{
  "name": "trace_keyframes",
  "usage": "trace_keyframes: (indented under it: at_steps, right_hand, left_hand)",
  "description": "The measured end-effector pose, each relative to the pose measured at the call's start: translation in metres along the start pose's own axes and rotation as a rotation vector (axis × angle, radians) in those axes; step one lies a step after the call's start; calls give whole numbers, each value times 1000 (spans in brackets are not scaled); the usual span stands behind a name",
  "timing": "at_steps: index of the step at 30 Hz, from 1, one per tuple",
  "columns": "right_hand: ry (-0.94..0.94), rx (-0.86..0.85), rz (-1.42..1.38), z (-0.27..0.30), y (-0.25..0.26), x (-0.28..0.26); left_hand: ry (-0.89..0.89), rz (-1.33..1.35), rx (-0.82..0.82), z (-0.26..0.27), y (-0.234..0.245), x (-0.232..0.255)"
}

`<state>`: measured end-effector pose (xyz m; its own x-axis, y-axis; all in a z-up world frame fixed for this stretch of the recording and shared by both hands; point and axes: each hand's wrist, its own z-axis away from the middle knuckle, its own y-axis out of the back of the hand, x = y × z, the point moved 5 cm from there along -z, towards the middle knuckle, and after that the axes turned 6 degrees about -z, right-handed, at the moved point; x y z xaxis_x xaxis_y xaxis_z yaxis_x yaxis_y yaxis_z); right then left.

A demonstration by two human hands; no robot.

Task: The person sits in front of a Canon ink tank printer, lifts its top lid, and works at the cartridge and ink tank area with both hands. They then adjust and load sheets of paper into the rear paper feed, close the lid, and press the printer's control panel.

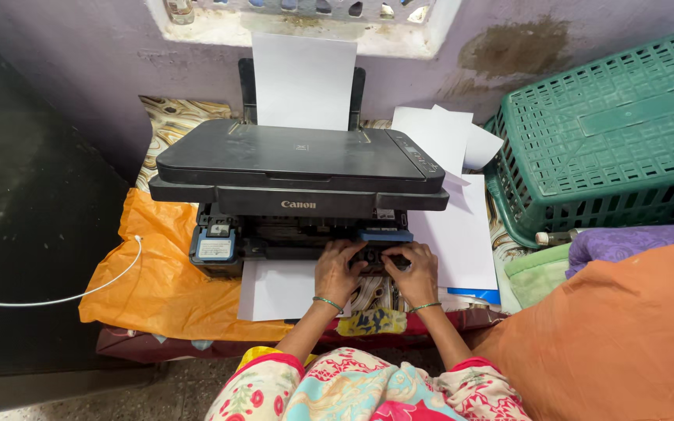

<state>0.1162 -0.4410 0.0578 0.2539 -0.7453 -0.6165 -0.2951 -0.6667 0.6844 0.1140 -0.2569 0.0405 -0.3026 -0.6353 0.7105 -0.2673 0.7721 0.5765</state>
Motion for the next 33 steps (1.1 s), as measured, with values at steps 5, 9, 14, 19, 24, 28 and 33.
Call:
trace_keyframes:
  at_steps: [5, 9, 14, 19, 24, 28, 33]
  right_hand:
    - [10, 15, -31, 4, -3, -3]
    - [56, 95, 50, 6, -9, -16]
    - [47, 110, 98, 6, -16, -24]
    - [89, 82, 91, 8, -17, -23]
    - [60, 84, 58, 10, -24, -11]
    - [-232, 87, -260, 17, -21, 21]
    - [-477, 293, -551, 19, -6, 55]
  left_hand:
    - [-19, -16, -7, 0, -3, -2]
    - [-27, -26, -19, 0, -4, -3]
    - [-33, -27, 2, 0, -3, -3]
    - [-47, -15, 11, 0, 0, -1]
    - [-50, -22, 27, 1, 1, 0]
    - [-45, -12, -6, 2, -2, -3]
    - [-42, 22, -14, 1, -4, -7]
